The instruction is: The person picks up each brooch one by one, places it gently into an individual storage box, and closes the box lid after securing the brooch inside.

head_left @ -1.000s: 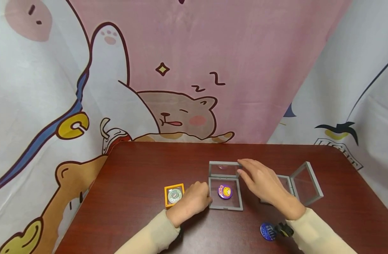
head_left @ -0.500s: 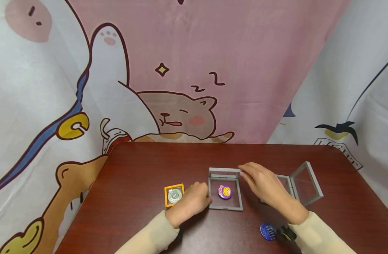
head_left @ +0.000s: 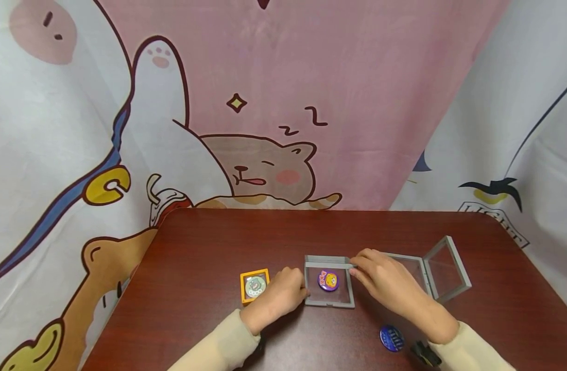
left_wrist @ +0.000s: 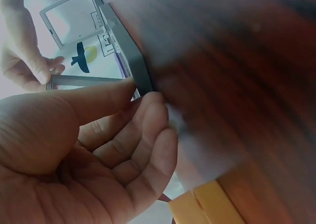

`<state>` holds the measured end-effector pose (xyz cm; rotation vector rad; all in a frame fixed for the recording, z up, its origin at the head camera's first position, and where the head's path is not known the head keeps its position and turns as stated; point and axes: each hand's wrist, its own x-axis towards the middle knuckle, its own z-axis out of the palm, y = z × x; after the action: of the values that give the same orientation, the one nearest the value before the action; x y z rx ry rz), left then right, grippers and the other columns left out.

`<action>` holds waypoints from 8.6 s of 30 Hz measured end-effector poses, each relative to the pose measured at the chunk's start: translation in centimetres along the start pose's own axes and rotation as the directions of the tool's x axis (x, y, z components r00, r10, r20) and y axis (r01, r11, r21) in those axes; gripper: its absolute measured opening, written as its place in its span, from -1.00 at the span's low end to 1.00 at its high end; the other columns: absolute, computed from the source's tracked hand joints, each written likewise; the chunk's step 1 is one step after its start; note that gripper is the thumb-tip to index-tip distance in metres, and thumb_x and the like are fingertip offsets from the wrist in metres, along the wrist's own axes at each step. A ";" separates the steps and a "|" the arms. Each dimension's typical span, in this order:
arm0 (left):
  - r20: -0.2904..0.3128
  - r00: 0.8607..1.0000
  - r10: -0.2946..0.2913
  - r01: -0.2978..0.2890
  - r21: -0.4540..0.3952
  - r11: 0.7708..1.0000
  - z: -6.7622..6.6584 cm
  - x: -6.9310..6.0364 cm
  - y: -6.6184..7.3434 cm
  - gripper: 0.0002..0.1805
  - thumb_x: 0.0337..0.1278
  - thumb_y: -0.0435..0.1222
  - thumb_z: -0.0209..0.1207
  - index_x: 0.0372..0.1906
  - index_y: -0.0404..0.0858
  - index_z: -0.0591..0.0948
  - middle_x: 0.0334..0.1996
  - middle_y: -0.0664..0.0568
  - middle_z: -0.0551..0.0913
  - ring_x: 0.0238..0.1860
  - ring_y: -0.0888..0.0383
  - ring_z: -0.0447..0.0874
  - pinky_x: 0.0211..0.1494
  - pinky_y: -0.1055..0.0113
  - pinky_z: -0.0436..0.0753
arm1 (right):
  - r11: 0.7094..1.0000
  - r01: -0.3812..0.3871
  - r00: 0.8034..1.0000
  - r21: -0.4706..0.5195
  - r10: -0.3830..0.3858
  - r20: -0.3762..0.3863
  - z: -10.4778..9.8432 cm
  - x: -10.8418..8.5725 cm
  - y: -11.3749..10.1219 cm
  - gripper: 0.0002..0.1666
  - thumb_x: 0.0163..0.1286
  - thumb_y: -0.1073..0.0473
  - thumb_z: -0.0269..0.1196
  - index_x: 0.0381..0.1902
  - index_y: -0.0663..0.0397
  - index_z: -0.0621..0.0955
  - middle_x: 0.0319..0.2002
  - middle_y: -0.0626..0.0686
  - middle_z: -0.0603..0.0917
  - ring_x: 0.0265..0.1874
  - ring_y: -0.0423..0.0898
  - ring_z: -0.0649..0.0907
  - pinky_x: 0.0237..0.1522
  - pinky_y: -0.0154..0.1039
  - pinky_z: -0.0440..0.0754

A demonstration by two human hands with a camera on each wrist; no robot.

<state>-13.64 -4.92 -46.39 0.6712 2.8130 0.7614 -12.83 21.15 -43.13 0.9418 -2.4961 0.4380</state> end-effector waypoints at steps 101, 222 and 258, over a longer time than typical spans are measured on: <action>-0.094 0.961 0.261 -0.245 0.158 0.957 0.5 -2.6 0.7 -0.78 0.15 -0.43 0.44 -0.56 -0.14 0.79 -0.60 0.21 0.71 -0.55 0.46 0.51 -0.49 0.52 0.49 | 0.993 0.106 0.961 0.049 -0.115 0.251 2.9 -3.1 -1.4 -0.63 0.13 0.24 0.60 -0.57 -0.13 0.57 -0.56 -0.24 0.52 -0.55 -0.31 0.55 -0.51 -0.26 0.53; 0.145 0.975 0.167 -0.189 0.151 0.970 2.1 15.5 10.0 -0.58 0.53 -0.09 0.18 0.34 -0.11 0.65 0.27 0.15 0.66 0.29 0.22 0.58 0.21 0.32 0.58 | 0.994 -0.112 0.936 0.013 0.101 0.336 -1.2 -11.1 -0.5 -0.67 0.04 -0.07 0.58 -0.37 -0.15 0.65 -0.43 -0.31 0.33 -0.51 -0.41 0.29 -0.51 -0.36 0.36; 0.167 0.984 0.067 -0.100 0.199 0.975 5.6 17.8 11.3 -0.56 0.43 -0.25 0.28 -0.66 -0.10 0.51 -0.67 0.18 0.46 -0.57 0.25 0.35 -0.52 0.36 0.41 | 0.992 -0.112 0.983 -0.065 0.120 0.138 -3.8 -11.6 0.5 -0.46 -0.10 -0.06 0.69 -0.18 0.01 0.76 -0.21 -0.20 0.63 -0.31 -0.32 0.63 -0.38 -0.24 0.66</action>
<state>-23.71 14.40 -45.98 0.8473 2.7534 0.4083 -4.28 29.45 -45.75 0.8349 -2.6872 0.3451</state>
